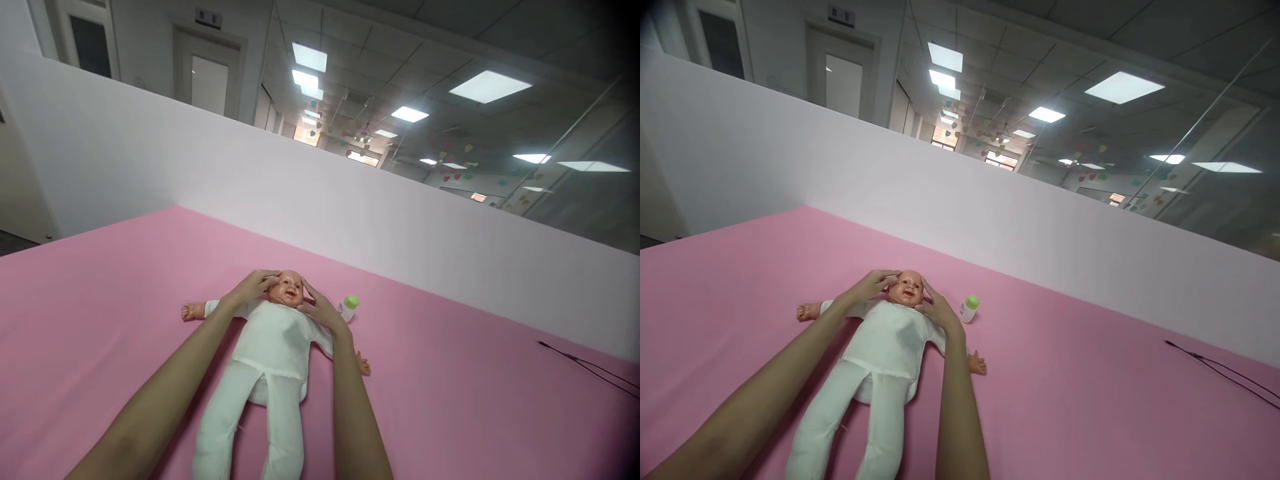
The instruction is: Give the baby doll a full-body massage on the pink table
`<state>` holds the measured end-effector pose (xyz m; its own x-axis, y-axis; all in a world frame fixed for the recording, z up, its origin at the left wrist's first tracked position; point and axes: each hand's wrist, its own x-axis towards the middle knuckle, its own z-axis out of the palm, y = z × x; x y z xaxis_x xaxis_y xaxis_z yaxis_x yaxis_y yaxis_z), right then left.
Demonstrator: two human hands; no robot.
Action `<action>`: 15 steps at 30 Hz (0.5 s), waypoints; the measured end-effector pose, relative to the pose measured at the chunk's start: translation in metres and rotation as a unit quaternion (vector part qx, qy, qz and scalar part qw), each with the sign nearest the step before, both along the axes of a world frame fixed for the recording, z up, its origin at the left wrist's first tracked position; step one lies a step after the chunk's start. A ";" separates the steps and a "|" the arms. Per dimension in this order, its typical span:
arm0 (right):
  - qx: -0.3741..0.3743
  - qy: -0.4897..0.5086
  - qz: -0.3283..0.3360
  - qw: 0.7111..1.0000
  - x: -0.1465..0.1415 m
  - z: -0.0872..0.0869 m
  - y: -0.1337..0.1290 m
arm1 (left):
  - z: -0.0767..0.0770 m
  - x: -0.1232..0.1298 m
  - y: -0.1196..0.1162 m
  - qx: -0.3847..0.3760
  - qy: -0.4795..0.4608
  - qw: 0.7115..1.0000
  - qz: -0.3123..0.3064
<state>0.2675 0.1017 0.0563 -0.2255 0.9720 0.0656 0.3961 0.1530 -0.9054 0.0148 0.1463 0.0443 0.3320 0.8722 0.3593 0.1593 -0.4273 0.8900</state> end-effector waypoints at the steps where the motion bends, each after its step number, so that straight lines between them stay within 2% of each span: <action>1: -0.003 -0.010 -0.003 1.000 0.003 0.000 0.000 | -0.002 0.001 0.001 0.008 0.012 1.000 0.000; 4: -0.010 -0.066 -0.058 0.996 0.007 0.000 -0.004 | -0.009 0.005 -0.002 0.016 0.083 0.996 0.042; 7: -0.028 -0.132 -0.116 0.984 0.004 -0.004 -0.019 | -0.015 0.005 -0.022 0.004 0.167 0.981 0.101; 9: -0.026 -0.155 -0.108 0.982 0.001 -0.009 -0.036 | -0.020 0.001 -0.040 0.021 0.201 0.974 0.099; 12: 0.035 -0.174 -0.064 0.982 -0.002 -0.018 -0.064 | -0.029 -0.014 -0.062 0.078 0.234 0.965 0.084; 15: 0.062 -0.249 -0.101 0.961 0.006 -0.029 -0.086 | -0.037 -0.038 -0.072 0.111 0.299 0.944 0.088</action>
<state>0.2737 0.0161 0.0273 -0.0658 0.9909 0.1174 0.8089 0.1218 -0.5752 -0.0227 0.0744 0.0074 0.3897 0.8582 0.3342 0.6912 -0.5123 0.5096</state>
